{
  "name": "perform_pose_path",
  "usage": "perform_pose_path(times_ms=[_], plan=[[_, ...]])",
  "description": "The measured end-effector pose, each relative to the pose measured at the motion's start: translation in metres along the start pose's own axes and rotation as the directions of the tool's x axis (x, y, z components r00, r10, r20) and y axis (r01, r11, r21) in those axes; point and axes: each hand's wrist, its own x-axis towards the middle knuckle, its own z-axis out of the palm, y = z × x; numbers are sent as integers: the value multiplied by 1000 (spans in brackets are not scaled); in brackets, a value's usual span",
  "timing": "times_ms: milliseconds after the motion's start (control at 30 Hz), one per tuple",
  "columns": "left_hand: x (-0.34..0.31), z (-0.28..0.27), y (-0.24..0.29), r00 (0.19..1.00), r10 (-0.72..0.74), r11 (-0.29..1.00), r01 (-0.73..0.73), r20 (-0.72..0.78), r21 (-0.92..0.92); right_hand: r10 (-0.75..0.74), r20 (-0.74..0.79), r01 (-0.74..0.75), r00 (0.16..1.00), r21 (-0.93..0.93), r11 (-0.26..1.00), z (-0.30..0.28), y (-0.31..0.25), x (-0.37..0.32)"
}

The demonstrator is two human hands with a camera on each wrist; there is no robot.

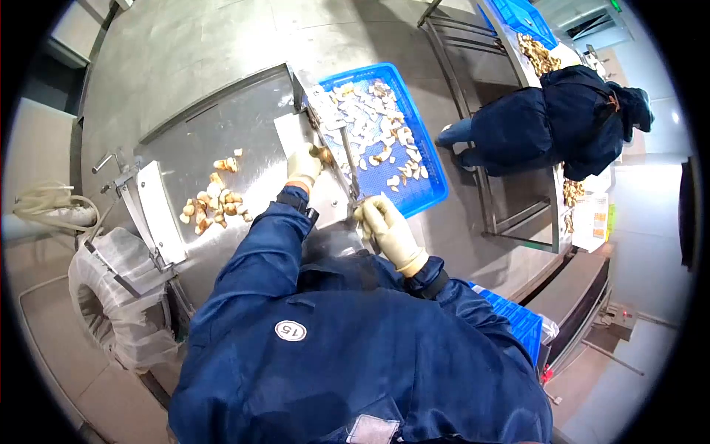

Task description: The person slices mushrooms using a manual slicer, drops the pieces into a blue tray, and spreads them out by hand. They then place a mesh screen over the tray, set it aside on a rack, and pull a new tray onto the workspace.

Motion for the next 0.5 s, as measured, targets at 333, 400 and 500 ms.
perform_pose_path(times_ms=[333, 400, 500], plan=[[17, 10, -24, 966, 246, 915, -206, -76, 346, 54, 38, -55, 998, 13, 998, -7, 23, 4], [2, -3, 4, 1000, 0, 994, -3, 28, 110, -17, 29, 18, 999, -31, 999, -2, -5, 3], [12, 4, -9, 992, 126, 972, -118, -28, 206, 55, 93, -46, 994, -99, 994, -16, 53, 5]])
